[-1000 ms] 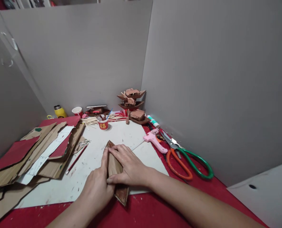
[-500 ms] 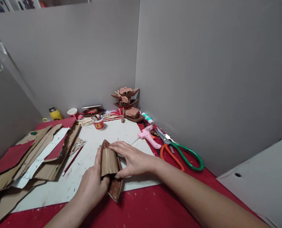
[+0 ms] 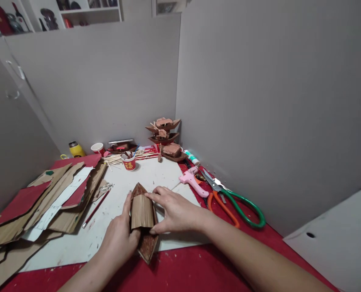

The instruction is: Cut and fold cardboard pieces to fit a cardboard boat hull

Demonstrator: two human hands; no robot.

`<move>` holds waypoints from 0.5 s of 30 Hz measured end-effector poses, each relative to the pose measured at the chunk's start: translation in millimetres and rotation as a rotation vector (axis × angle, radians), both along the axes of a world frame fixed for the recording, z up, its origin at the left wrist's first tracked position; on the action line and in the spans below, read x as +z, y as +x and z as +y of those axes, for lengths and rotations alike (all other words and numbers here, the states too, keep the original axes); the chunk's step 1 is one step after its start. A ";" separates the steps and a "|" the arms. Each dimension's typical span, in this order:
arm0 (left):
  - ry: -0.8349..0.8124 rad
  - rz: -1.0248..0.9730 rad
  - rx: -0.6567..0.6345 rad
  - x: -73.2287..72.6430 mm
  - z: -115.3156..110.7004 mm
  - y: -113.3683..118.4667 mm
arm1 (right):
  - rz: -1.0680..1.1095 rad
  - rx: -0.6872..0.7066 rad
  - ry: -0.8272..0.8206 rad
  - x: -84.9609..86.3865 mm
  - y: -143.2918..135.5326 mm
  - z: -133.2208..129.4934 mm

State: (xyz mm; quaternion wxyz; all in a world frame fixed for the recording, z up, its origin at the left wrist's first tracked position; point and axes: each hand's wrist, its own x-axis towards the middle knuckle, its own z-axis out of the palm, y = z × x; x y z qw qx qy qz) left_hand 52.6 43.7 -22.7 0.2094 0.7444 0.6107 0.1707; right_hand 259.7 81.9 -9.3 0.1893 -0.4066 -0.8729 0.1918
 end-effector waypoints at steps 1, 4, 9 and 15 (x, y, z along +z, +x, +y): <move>0.005 -0.007 -0.003 -1.5 0.4 -0.7 | -0.008 -0.004 -0.007 0.1 -0.7 -0.5; 0.013 -0.036 -0.010 -5.7 0.9 -2.7 | -0.019 0.001 -0.023 -0.4 -2.3 -0.6; 0.019 -0.046 -0.013 -6.2 0.1 -3.6 | -0.013 0.011 -0.042 -0.3 -4.3 -0.2; 0.016 -0.017 -0.015 -2.0 0.9 -2.9 | -0.017 0.025 -0.056 1.0 -6.0 -2.2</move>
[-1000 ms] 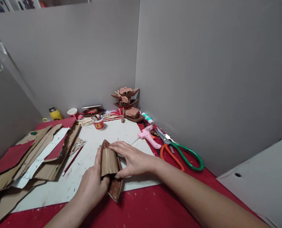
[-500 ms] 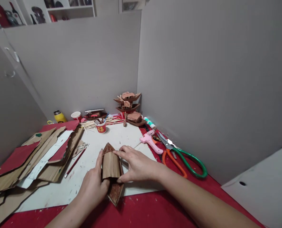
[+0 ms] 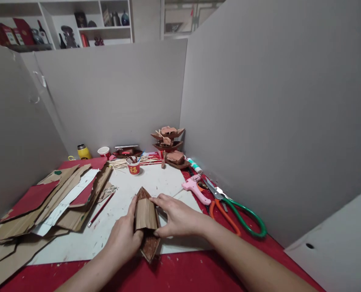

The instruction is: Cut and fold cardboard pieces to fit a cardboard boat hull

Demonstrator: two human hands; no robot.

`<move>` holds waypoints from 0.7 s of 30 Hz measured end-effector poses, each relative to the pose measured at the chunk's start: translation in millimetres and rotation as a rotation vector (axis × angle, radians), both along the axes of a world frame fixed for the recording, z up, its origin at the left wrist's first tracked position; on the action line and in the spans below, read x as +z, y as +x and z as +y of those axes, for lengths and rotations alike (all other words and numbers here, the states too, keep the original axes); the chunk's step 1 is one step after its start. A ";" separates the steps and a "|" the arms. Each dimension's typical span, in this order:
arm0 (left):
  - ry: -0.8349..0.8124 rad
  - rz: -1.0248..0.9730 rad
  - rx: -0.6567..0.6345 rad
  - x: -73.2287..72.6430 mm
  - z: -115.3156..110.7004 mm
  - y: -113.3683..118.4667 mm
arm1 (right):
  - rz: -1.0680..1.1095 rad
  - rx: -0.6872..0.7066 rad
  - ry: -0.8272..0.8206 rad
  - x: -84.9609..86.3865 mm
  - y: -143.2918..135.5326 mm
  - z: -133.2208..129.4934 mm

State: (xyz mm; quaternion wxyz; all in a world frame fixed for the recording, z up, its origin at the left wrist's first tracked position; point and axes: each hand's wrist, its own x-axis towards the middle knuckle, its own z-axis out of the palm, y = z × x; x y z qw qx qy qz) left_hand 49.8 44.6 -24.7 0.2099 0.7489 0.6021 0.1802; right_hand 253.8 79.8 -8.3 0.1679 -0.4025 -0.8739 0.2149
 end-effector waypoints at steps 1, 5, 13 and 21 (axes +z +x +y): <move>-0.004 -0.005 -0.004 -0.2 0.4 -0.3 | -0.001 -0.001 -0.002 -0.1 -0.2 -0.4; -0.010 -0.021 0.003 -3.0 1.3 -1.7 | 0.008 0.000 -0.017 -2.2 -0.3 -0.8; 0.005 -0.131 -0.006 0.4 -0.4 -5.2 | 0.096 -0.003 -0.034 -6.8 1.3 2.4; 0.069 -0.063 0.036 34.4 -4.1 -20.9 | 0.338 -0.006 -0.069 8.7 7.9 9.6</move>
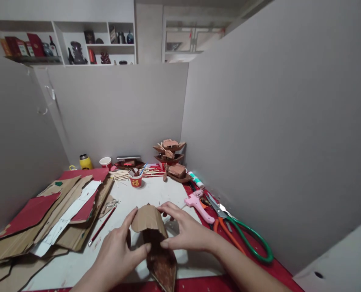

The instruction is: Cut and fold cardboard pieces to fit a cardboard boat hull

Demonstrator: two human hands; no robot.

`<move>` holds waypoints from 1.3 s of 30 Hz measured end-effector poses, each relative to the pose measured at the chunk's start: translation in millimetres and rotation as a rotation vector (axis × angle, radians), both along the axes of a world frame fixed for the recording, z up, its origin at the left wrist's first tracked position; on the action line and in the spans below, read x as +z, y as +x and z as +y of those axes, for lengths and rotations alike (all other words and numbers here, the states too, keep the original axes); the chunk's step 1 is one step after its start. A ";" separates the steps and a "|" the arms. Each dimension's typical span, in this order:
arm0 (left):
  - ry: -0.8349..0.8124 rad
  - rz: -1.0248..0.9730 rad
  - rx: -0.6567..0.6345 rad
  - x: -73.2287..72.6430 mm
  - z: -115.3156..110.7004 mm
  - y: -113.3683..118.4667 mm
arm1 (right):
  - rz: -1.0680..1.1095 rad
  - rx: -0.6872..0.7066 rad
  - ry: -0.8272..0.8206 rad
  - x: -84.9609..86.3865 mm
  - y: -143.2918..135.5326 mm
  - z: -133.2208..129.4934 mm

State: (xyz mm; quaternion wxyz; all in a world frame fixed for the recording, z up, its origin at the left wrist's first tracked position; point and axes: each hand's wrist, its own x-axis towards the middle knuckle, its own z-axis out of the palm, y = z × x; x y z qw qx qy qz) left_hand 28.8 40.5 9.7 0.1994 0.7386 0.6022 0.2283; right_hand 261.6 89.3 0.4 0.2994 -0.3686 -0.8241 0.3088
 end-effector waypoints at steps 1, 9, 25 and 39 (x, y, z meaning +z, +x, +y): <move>0.020 0.008 -0.003 2.4 -0.7 -1.7 | 0.048 0.006 -0.011 1.6 1.5 0.9; 0.481 -0.275 -0.008 -2.2 -3.5 -8.9 | 0.318 0.214 -0.395 -0.3 0.2 -5.7; -0.455 -1.142 -0.170 24.5 1.6 -18.5 | 0.000 0.273 0.030 14.5 -3.9 -26.7; -0.099 -1.387 0.055 16.7 -0.3 -10.4 | 0.432 -0.109 0.196 -2.9 -12.8 -35.2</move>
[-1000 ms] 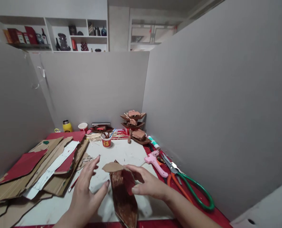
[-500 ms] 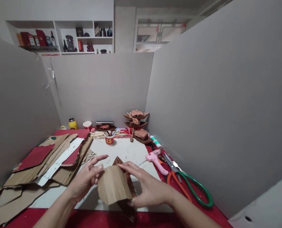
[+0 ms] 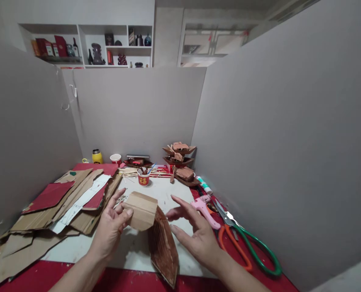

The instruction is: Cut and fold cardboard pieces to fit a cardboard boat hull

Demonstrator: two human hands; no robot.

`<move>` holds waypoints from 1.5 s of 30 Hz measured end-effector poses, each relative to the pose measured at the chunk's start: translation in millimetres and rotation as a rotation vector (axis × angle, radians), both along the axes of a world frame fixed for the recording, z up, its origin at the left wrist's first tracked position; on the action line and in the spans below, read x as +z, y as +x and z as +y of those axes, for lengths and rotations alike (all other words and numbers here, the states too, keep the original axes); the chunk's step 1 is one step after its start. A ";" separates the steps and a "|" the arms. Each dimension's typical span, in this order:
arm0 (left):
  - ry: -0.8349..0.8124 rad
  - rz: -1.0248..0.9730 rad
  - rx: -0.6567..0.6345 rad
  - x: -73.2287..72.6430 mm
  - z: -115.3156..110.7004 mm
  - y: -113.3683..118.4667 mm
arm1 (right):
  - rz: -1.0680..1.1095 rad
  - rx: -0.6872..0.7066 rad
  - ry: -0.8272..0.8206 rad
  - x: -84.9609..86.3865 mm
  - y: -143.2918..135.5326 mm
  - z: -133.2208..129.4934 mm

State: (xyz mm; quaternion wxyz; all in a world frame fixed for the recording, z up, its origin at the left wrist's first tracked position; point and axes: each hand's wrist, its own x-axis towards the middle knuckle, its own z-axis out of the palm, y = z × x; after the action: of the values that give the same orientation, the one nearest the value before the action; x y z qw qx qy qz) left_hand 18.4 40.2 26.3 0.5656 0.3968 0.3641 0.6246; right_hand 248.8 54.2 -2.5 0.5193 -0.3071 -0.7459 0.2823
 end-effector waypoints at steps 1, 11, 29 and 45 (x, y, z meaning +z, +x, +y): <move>0.010 0.007 -0.005 -1.0 -0.8 1.6 | 0.003 0.029 -0.012 -0.9 -3.1 -3.0; 0.051 0.070 -0.164 -8.4 -15.6 20.2 | 0.024 0.070 -0.243 -9.7 -18.6 -12.4; 0.232 0.552 -0.003 -24.7 -34.8 23.1 | 0.031 0.104 -0.073 -9.3 -22.3 -15.6; 0.135 0.408 -0.161 -9.4 -29.6 26.3 | -0.372 -0.011 0.353 -8.6 -16.3 -6.4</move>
State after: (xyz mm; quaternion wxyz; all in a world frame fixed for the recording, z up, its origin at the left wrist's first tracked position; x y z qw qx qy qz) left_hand 44.8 10.6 16.9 0.5006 0.5794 0.3956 0.5072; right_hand 232.6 47.7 -11.1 0.4203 -0.2621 -0.8647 0.0835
